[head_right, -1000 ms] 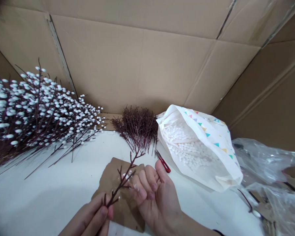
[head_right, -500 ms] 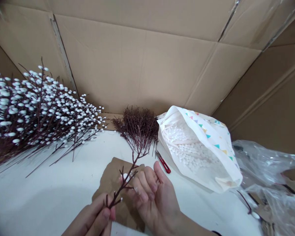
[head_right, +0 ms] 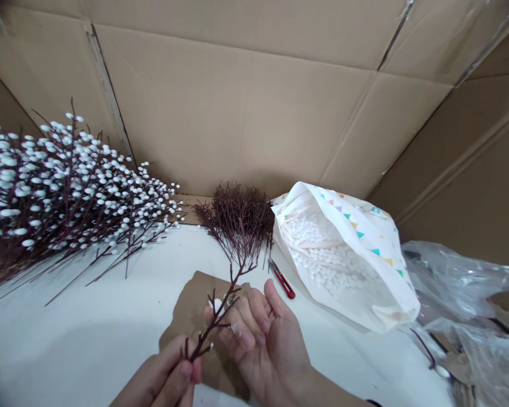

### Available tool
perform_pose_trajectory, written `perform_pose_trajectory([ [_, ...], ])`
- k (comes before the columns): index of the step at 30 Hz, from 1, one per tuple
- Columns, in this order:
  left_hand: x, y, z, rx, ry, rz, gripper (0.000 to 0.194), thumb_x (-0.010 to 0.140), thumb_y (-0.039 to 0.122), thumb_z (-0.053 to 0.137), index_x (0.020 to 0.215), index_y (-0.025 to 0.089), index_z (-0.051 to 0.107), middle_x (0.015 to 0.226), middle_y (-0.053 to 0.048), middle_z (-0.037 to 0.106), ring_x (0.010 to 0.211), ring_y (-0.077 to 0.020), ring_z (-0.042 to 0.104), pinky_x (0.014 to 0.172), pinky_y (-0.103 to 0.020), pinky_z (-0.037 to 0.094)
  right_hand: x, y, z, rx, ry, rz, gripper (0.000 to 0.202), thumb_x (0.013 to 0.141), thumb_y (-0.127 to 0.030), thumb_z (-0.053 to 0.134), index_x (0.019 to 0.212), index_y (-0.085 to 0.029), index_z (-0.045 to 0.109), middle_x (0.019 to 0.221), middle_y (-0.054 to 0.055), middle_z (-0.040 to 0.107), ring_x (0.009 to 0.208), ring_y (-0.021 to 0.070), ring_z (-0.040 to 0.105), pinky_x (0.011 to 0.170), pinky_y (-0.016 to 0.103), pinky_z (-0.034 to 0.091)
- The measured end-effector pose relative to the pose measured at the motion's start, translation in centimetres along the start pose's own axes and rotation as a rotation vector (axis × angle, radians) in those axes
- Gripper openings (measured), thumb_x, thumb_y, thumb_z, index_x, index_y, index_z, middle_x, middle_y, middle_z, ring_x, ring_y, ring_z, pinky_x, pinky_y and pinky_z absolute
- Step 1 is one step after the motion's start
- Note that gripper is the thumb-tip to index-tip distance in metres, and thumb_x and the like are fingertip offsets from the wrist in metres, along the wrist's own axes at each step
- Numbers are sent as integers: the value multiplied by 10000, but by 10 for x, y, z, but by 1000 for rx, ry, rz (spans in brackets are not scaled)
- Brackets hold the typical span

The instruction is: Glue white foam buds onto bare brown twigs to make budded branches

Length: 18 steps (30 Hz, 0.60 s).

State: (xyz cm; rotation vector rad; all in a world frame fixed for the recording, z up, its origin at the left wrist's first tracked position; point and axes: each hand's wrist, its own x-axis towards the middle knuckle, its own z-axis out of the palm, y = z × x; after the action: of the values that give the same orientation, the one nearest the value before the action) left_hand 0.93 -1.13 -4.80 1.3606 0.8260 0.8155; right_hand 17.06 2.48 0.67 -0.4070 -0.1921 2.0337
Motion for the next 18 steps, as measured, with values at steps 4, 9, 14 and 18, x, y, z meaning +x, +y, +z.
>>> perform_pose_trajectory([
  [4,-1,-1,-1,13,-7,-6,505,863,704,323,760,225,448,491,78,351,420,-86,294,420,-225,245,1,0,-1,-19,-1,-6,619,835,-307,624,501,-206,113,426,-96,153,396,66,222,704,276,555],
  [9,-1,-3,-1,40,-22,45,470,905,652,294,753,227,426,469,91,299,420,-89,293,434,-224,248,2,1,-3,-6,2,-14,604,858,-326,595,500,-209,123,432,-95,160,393,70,232,644,277,552],
  [14,0,-3,-2,43,-6,34,487,887,673,311,738,224,427,485,81,318,432,-88,299,433,-224,238,3,1,-5,40,30,2,579,875,-343,546,487,-210,137,420,-80,193,400,80,246,591,264,533],
  [18,-1,-3,-2,35,-7,44,471,902,651,308,748,224,434,479,82,317,439,-92,306,440,-225,247,3,1,-4,25,60,-3,582,880,-374,529,478,-214,140,398,-75,211,397,86,256,616,294,538],
])
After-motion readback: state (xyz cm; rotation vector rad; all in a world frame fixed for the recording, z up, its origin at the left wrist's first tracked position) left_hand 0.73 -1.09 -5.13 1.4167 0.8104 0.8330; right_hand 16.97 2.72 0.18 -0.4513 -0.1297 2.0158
